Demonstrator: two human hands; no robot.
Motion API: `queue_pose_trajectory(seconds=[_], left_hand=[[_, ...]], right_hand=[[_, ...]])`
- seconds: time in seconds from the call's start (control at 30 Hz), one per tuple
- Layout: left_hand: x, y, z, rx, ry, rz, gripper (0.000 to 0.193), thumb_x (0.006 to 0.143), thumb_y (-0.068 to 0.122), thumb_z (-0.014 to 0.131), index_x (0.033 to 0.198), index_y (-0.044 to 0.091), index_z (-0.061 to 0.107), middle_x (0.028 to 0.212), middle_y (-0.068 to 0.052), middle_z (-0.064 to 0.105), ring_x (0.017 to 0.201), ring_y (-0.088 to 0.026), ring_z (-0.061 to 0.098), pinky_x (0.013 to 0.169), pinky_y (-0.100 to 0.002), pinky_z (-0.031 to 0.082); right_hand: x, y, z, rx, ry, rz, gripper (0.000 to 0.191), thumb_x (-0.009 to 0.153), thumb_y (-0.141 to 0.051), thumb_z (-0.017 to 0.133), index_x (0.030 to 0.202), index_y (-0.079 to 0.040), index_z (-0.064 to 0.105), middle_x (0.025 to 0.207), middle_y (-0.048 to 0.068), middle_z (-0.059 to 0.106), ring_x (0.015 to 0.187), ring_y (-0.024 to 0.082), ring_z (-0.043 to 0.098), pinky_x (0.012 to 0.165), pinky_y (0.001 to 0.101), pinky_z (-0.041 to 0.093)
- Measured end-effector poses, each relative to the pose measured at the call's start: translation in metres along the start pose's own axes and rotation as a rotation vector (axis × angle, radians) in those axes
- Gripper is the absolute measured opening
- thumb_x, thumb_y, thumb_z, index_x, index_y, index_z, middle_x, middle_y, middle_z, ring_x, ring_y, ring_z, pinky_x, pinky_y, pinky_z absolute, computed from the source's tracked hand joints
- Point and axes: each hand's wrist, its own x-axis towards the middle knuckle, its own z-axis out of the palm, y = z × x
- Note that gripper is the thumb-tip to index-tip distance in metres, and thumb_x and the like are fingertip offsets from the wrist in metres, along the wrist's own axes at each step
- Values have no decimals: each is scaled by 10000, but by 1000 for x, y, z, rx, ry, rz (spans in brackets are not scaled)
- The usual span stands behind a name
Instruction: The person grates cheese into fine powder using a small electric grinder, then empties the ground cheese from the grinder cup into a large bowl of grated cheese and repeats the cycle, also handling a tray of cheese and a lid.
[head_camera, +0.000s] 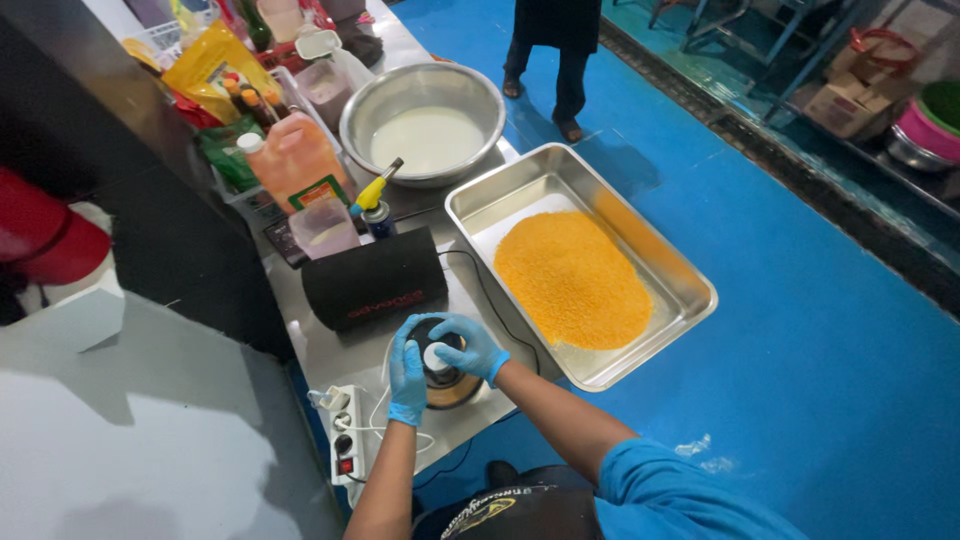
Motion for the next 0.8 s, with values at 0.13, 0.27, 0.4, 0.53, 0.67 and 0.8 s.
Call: queue_pose_trajectory(seconds=[0.13, 0.27, 0.4, 0.53, 0.67, 0.8], left_hand=[[-1, -3, -2, -10, 1, -20, 434, 1079, 244, 431, 1419, -8, 530, 1369, -128, 616, 1260, -236, 599, 1116, -371, 459], [-2, -7, -3, -34, -7, -15, 437, 1079, 236, 427, 1432, -7, 511, 1384, -128, 605, 1272, -237, 588, 1126, -373, 450], [-2, -8, -4, -50, -14, -23, 433, 1080, 226, 420, 1434, -8, 506, 1386, -131, 606, 1271, -239, 588, 1125, -377, 451], [-2, -9, -4, -29, -18, -11, 433, 1080, 224, 413, 1431, -10, 514, 1378, -133, 613, 1273, -238, 592, 1127, -377, 455], [-1, -9, -4, -38, -15, -11, 435, 1078, 223, 422, 1433, -12, 513, 1376, -136, 613, 1270, -239, 595, 1127, -379, 461], [-1, -9, -4, -47, -9, -30, 445, 1075, 229, 429, 1444, -8, 503, 1386, -135, 603, 1274, -241, 590, 1123, -378, 461]], right_hand=[[0, -2, 0, 6, -8, 3, 290, 922, -283, 776, 1126, -100, 682, 1381, 148, 647, 1266, 304, 635, 1102, 420, 492], [1, -4, 1, 16, -7, 15, 278, 927, -274, 774, 1126, -104, 679, 1398, 151, 637, 1293, 309, 621, 1111, 422, 489], [1, -5, 2, 7, -5, 8, 277, 927, -272, 773, 1126, -108, 673, 1405, 151, 632, 1292, 310, 617, 1113, 419, 485], [1, -4, 1, -9, -4, 3, 280, 922, -270, 776, 1124, -106, 675, 1409, 156, 630, 1297, 313, 615, 1115, 419, 481], [1, -3, 1, -7, 2, 12, 283, 915, -269, 779, 1123, -104, 681, 1391, 158, 636, 1286, 312, 622, 1109, 420, 488], [0, -2, 2, 14, 5, 24, 276, 920, -274, 775, 1120, -109, 680, 1393, 156, 635, 1280, 308, 627, 1106, 415, 492]])
